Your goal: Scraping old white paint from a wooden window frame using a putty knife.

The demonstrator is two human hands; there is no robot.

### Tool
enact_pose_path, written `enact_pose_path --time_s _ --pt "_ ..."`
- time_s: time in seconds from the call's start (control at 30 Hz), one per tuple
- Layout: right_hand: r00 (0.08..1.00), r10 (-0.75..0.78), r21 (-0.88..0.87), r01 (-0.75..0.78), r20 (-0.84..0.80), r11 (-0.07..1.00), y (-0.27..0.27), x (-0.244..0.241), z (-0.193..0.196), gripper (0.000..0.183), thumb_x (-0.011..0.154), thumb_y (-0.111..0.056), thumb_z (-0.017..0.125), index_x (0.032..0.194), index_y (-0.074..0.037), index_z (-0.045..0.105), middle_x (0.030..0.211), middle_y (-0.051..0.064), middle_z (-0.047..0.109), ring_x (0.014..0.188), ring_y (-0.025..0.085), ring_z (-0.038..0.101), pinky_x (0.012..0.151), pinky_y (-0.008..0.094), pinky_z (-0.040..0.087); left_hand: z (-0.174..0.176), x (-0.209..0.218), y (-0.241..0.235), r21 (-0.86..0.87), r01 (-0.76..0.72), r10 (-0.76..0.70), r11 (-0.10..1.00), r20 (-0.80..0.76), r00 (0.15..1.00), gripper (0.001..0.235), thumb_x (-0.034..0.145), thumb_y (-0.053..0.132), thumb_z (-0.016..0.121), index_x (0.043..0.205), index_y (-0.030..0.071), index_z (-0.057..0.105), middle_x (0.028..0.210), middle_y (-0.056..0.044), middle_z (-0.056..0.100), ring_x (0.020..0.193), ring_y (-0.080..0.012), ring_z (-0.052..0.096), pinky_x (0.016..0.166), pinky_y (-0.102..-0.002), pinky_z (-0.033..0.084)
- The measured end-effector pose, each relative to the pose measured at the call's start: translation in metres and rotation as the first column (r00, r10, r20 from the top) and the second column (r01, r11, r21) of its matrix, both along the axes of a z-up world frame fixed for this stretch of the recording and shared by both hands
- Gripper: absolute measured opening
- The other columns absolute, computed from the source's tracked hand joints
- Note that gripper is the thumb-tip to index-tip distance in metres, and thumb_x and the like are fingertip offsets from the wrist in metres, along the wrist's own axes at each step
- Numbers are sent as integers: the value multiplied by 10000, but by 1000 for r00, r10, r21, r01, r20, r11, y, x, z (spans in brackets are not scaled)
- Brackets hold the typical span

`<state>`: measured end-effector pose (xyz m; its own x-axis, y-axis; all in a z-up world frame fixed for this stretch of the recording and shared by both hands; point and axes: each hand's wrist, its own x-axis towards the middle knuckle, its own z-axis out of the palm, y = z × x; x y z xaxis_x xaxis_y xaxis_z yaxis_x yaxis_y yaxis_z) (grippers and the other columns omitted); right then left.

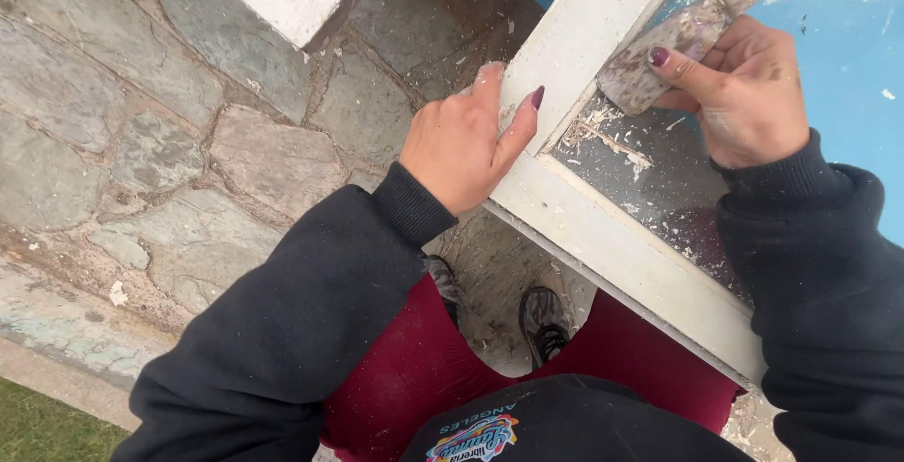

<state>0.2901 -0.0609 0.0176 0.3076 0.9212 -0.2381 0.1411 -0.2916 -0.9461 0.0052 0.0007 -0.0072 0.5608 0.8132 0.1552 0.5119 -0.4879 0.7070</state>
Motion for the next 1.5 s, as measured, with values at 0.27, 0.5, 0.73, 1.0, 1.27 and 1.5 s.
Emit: enact_pose_path --time_s 0.27,0.5,0.73,1.0,1.27,1.5 --pt "999 53 36 -53 2 998 -7 -13 6 187 1049 -3 704 1068 39 523 979 103 632 751 146 673 641 184 616 -3 1 1 -6 1 0 1000 13 1000 523 1024 342 432 1191 -143 535 542 -162 652 380 -316 620 389 -396 508" --pt "998 57 -31 -57 4 998 -10 -26 8 149 1014 2 707 1058 33 568 972 125 680 742 155 698 619 172 602 -2 0 -2 -4 -5 5 1000 6 1000 516 1031 346 412 1181 -133 533 556 -157 653 389 -312 617 405 -395 506" --pt "969 221 -18 -225 -113 974 -13 -51 14 182 985 31 632 1159 63 590 1014 148 696 735 154 684 640 189 598 -2 4 -1 56 -45 43 997 34 999 483 1023 349 457 1116 -118 534 548 -172 642 390 -330 613 388 -414 488" --pt "989 125 -32 -128 -82 991 -22 -65 14 156 979 37 679 1097 47 578 934 104 678 656 108 641 562 153 555 -7 5 -1 52 -49 47 997 52 998 466 1014 330 451 1111 -117 544 574 -183 663 414 -341 628 399 -422 493" --pt "837 535 27 -541 116 840 18 -45 22 244 919 131 659 1155 103 602 972 191 699 614 135 597 548 180 495 -5 6 0 22 -54 53 998 51 997 499 1007 306 427 1155 -156 548 618 -210 685 428 -338 645 412 -413 511" --pt "544 796 -344 -718 264 605 69 -46 48 211 775 18 787 967 71 716 860 153 789 686 192 764 584 269 624 -2 5 0 39 -75 71 996 83 994 425 999 283 463 1125 -109 566 589 -169 679 430 -322 641 419 -414 499"
